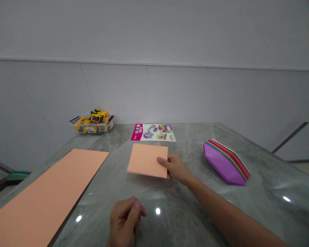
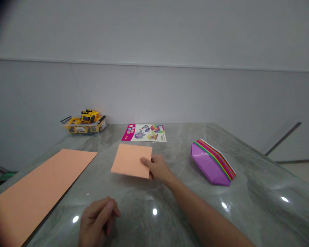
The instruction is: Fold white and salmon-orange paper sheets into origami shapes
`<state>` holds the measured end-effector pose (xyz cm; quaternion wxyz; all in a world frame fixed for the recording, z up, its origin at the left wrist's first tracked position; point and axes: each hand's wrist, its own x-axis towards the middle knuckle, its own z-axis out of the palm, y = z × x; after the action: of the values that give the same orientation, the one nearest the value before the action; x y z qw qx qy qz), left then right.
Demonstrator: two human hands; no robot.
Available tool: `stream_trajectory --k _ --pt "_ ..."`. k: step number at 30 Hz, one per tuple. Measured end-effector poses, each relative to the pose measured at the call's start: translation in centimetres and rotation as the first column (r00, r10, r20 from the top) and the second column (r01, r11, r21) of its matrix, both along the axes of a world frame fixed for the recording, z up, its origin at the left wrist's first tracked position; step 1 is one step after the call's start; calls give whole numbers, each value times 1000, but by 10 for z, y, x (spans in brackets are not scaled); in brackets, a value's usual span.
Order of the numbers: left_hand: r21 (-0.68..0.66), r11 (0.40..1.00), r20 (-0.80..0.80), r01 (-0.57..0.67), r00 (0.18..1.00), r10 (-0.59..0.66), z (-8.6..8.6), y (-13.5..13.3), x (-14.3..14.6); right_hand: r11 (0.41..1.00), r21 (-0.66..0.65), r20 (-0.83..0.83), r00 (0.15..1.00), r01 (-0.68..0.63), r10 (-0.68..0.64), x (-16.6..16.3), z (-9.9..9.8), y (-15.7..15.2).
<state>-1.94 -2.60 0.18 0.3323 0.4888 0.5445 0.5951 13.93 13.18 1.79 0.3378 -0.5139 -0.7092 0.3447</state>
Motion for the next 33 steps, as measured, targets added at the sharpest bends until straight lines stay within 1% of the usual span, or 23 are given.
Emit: stream_trajectory --k 2,4,5,7,9,10,13,15,17,18,19,21,22,23,24,26,27,28,29,30,31,32,33 --pt "68 996 -152 60 987 -49 -3 -3 3 997 79 22 1000 -11 10 -2 0 2" --pt "102 987 -262 126 960 -95 -5 -4 3 988 156 32 999 20 -25 -2 -2 3" --pt "104 983 -291 150 950 -114 -5 -4 3 984 179 39 999 21 -29 -1 -4 2" --pt "98 980 -305 171 943 -134 -4 -3 1 981 191 71 997 -34 21 1 -8 -1" --pt "103 984 -298 143 949 -106 -2 -2 -1 977 193 113 991 -95 74 5 -11 -5" --pt "109 987 -290 118 954 -82 -1 -3 -1 975 201 130 989 -98 73 8 -11 -6" --pt "116 993 -260 31 966 0 0 -4 4 973 225 158 987 -45 9 12 -10 -11" --pt "148 989 -272 31 962 11 -3 -6 10 977 196 178 983 -85 50 5 -8 -15" --pt "199 972 -332 126 942 -54 -7 -9 17 970 140 197 965 -200 171 -10 -7 -18" --pt "214 952 -379 219 917 -126 -9 -11 19 960 118 207 952 -254 227 -19 -6 -18" --pt "210 925 -433 317 878 -203 -10 -12 21 954 113 213 944 -278 250 -28 -5 -18" --pt "186 876 -521 445 801 -297 -9 -13 21 963 139 215 956 -232 200 -40 -2 -16" --pt "193 867 -534 459 790 -300 -7 -12 19 969 154 207 966 -191 157 -41 0 -14" --pt "221 873 -525 436 807 -270 -4 -10 15 973 165 196 972 -162 128 -39 3 -13" --pt "265 895 -486 358 851 -197 -1 -7 11 975 165 184 976 -150 119 -34 5 -13" --pt "327 941 -337 85 941 32 7 5 1 972 136 158 973 -191 169 -16 8 -18" --pt "310 946 -246 -99 952 181 10 13 -5 971 112 141 970 -213 197 -5 8 -23" --pt "245 935 -163 -258 939 302 12 21 -11 967 71 107 966 -243 235 5 7 -29" --pt "171 933 -109 -316 935 337 14 29 -17 961 -16 -17 961 -275 275 15 5 -37" --pt "105 938 -42 -331 941 336 14 36 -21 955 -69 -116 953 -288 279 22 2 -45" --pt "3 963 59 -269 961 269 14 41 -24 950 -102 -169 946 -296 276 28 -1 -52" --pt "-118 985 169 -122 975 141 12 45 -26 949 -121 -194 945 -291 265 31 -5 -60" --pt "-186 982 261 15 965 35 11 47 -27 950 -134 -194 948 -280 252 33 -7 -66"
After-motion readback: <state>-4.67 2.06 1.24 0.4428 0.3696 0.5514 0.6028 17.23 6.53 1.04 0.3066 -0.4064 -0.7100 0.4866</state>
